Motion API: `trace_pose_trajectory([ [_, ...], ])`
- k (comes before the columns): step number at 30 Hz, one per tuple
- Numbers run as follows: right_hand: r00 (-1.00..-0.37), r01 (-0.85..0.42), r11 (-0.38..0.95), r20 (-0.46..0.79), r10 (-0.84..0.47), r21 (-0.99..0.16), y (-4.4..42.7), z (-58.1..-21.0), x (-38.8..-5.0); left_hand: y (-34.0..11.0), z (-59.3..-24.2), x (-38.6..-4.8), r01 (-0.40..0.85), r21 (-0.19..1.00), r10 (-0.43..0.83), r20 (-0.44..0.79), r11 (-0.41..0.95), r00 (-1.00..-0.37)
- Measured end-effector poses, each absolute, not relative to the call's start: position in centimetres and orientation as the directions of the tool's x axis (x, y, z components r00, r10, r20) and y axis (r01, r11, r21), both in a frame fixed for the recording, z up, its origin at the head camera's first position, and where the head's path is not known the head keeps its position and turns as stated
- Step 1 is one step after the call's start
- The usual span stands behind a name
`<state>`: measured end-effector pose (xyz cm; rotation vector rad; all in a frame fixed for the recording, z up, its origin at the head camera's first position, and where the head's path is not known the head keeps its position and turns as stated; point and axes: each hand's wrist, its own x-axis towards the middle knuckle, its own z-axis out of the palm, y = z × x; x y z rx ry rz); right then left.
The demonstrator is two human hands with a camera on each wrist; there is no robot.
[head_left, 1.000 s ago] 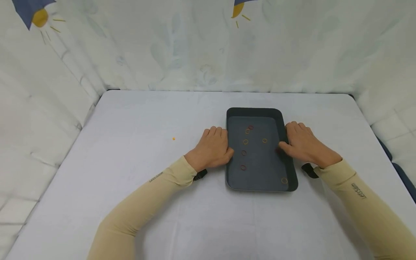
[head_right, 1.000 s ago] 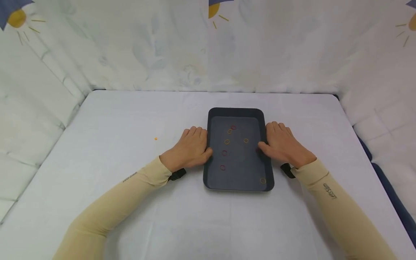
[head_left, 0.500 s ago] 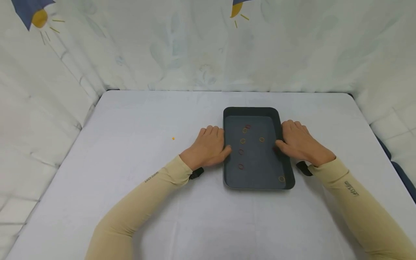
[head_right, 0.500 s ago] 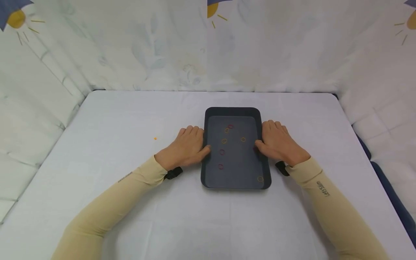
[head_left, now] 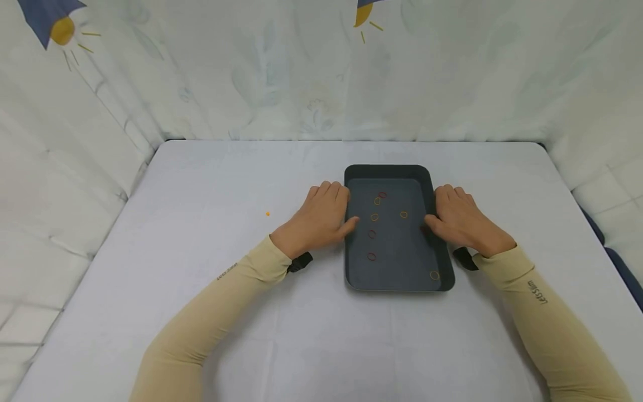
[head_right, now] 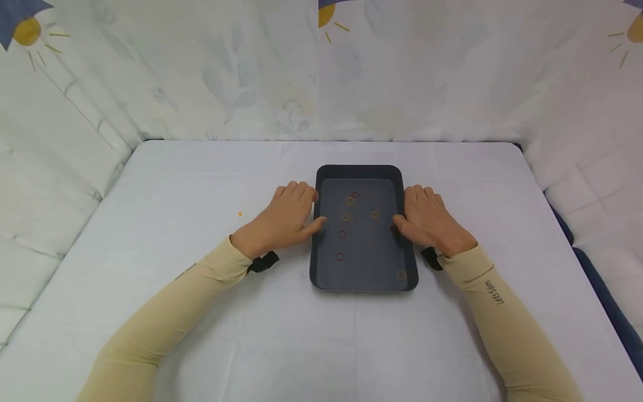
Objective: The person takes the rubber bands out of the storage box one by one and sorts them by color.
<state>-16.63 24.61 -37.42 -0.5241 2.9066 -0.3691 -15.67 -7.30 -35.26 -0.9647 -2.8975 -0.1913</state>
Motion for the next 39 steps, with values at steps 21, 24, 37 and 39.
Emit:
trace_pose_trajectory([
  [21,-0.922,-0.318,0.903,-0.127,-0.366,-0.290,24.3,-37.3,-16.8,-4.0,-35.4,-14.2,0.829,0.081,0.832,-0.098,0.553,-0.546],
  [24,-0.923,-0.318,0.903,-0.123,-0.364,-0.290,24.2,-37.2,-16.8,-3.8,-35.4,-14.2,0.830,0.078,0.831,-0.132,0.553,-0.541],
  [37,-0.926,-0.324,0.900,-0.095,-0.364,-0.292,24.6,-37.5,-16.7,-3.2,-35.3,-13.9,0.847,0.150,0.858,-0.152,0.510,-0.490],
  [39,-0.927,-0.325,0.900,-0.093,-0.364,-0.291,24.6,-37.6,-16.7,-3.2,-35.3,-13.8,0.851,0.148,0.862,-0.149,0.505,-0.485],
])
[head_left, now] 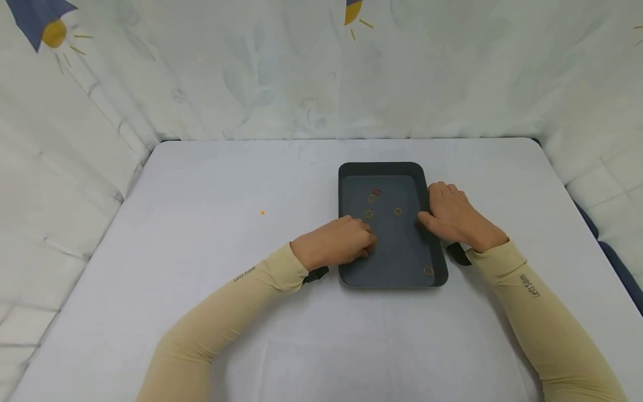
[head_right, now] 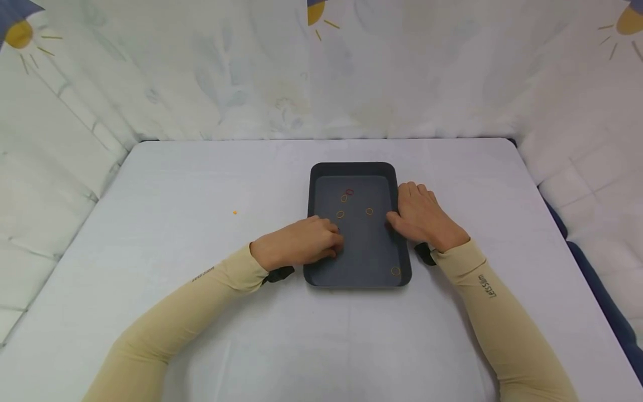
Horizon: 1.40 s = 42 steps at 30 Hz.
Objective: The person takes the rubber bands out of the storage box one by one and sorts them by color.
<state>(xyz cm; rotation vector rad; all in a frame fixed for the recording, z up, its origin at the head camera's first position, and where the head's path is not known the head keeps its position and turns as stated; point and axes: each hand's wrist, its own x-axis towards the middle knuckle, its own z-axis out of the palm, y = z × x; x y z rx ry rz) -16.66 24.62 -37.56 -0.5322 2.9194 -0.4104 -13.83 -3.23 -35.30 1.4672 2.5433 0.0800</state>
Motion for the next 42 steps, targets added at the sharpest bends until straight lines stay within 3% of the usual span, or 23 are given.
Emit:
trace_pose_trajectory([
  [11,-0.923,-0.314,0.902,-0.126,-0.363,-0.297,24.6,-37.3,-16.7,-4.2,-34.7,-13.9,0.797,0.266,0.839,-0.111,0.542,-0.533],
  [21,-0.924,-0.313,0.902,-0.122,-0.362,-0.298,24.7,-37.5,-16.7,-6.4,-33.0,-14.6,0.777,0.287,0.813,-0.010,0.560,-0.582],
  [42,-0.919,-0.321,0.898,-0.133,-0.372,-0.301,24.8,-37.5,-16.8,-17.3,-32.5,-17.7,0.506,0.488,0.557,0.049,0.711,-0.829],
])
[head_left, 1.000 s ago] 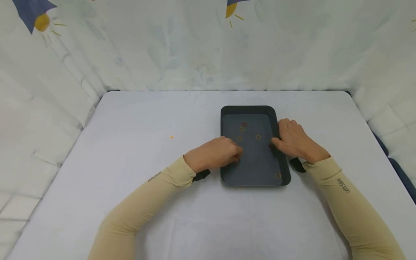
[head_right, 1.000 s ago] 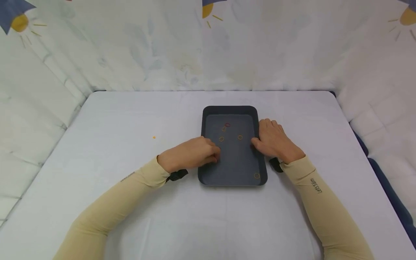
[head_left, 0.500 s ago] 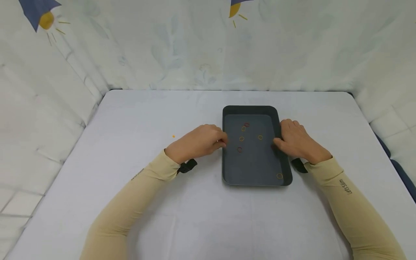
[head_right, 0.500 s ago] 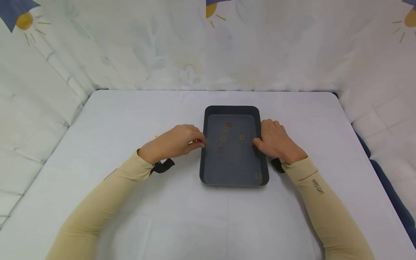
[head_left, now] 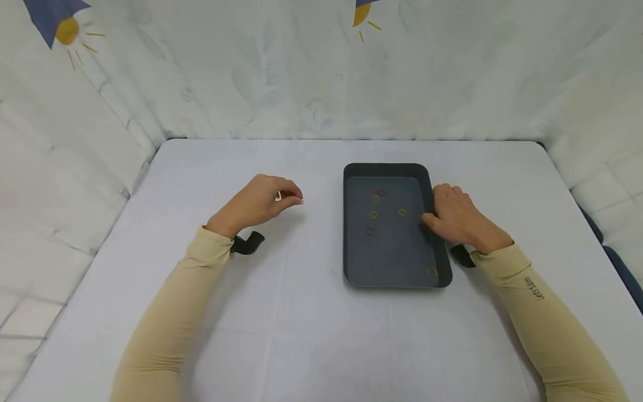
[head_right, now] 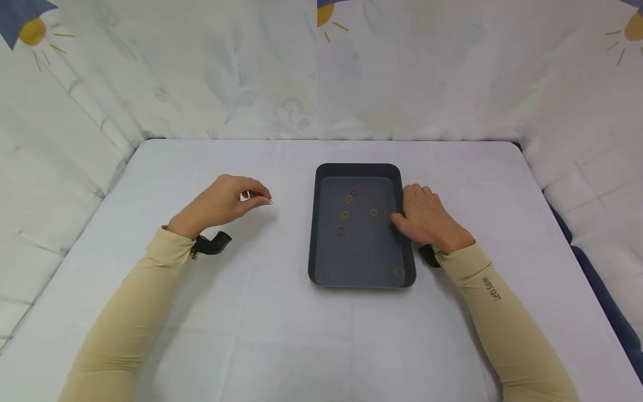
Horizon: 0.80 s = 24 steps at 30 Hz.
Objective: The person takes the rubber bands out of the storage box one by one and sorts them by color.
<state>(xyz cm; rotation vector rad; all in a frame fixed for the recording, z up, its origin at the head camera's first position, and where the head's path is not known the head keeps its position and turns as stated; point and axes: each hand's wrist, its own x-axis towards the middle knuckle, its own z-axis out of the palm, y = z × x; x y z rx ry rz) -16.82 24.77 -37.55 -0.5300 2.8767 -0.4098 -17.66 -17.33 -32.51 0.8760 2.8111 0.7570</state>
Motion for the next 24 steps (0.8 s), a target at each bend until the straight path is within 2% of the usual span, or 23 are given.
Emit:
trace_pose_trajectory([
  [8,-0.919,-0.323,0.898,-0.128,-0.374,-0.300,24.8,-37.6,-16.9,-20.1,-34.9,-19.0,0.329,0.553,0.434,-0.065,0.765,-0.899],
  [24,-0.924,-0.307,0.903,-0.133,-0.359,-0.300,24.7,-37.6,-16.9,-22.0,-37.4,-20.0,0.250,0.565,0.388,-0.136,0.786,-0.912],
])
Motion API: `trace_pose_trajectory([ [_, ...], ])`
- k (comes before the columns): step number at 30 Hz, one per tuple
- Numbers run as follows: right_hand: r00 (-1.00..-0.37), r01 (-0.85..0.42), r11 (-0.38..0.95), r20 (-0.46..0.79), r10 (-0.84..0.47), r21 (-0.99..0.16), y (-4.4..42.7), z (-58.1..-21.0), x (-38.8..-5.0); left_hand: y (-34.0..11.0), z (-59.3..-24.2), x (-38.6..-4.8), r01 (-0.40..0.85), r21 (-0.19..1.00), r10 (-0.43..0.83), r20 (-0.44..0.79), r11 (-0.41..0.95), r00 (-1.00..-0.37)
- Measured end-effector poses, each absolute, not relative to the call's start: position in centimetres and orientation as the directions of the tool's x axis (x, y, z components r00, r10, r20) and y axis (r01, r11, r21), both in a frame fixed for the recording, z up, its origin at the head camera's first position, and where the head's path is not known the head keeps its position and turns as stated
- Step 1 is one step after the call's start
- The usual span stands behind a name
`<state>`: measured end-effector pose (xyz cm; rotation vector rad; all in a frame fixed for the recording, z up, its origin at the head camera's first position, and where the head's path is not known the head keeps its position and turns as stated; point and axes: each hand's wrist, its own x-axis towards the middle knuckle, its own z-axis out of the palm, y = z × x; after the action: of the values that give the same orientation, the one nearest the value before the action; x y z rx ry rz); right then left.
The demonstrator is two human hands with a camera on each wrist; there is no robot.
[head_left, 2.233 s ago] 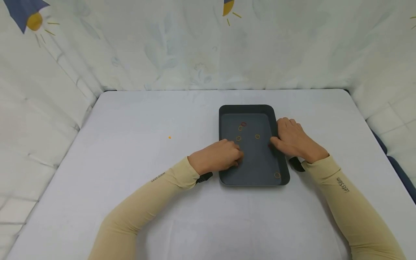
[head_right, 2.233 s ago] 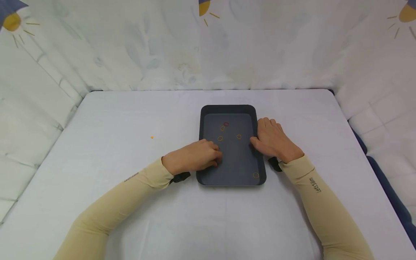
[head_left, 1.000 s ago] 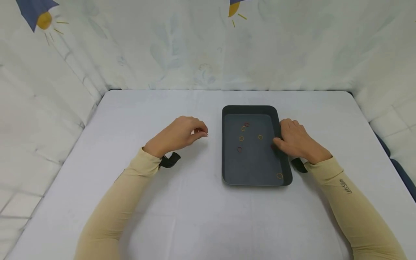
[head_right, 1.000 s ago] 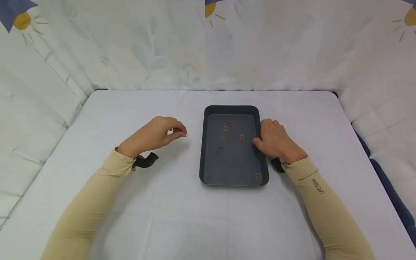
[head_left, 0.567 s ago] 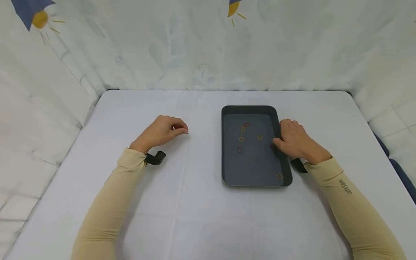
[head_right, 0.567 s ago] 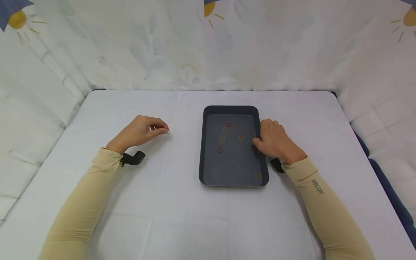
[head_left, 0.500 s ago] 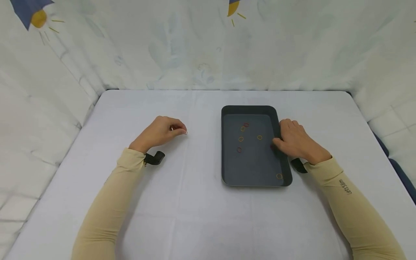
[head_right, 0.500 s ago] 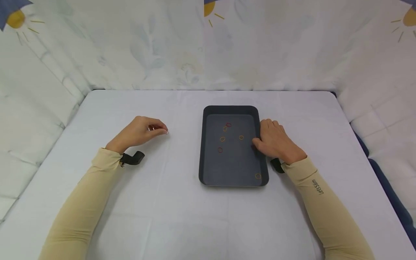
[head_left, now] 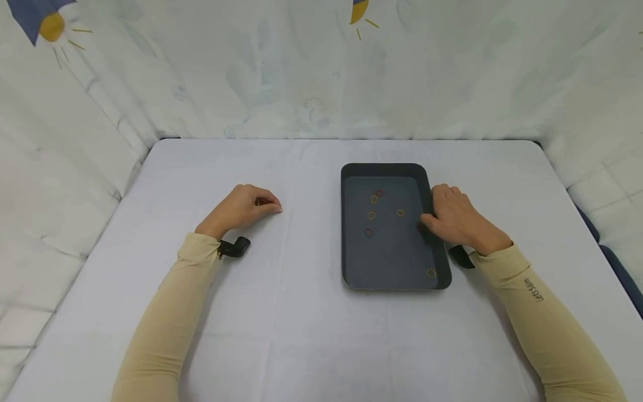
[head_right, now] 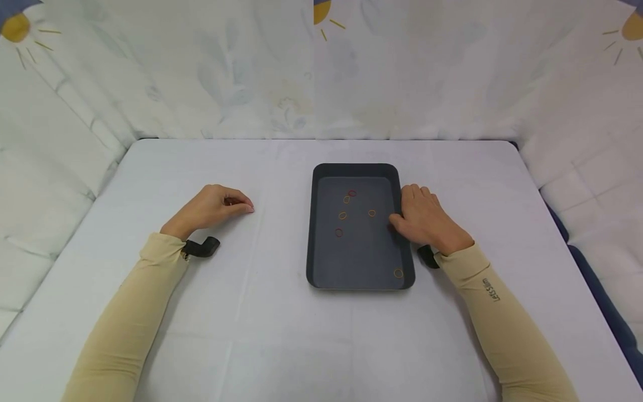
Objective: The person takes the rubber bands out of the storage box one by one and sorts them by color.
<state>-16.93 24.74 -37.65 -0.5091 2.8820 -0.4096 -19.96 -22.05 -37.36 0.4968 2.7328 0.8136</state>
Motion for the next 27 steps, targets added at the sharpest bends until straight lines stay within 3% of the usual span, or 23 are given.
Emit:
trace_pose_trajectory([
  [27,-0.922,-0.298,0.902,-0.150,-0.357,-0.313,24.72,-37.67,-16.98,-22.76,-37.13,-19.84,0.185,0.607,0.395,-0.233,0.773,-0.888],
])
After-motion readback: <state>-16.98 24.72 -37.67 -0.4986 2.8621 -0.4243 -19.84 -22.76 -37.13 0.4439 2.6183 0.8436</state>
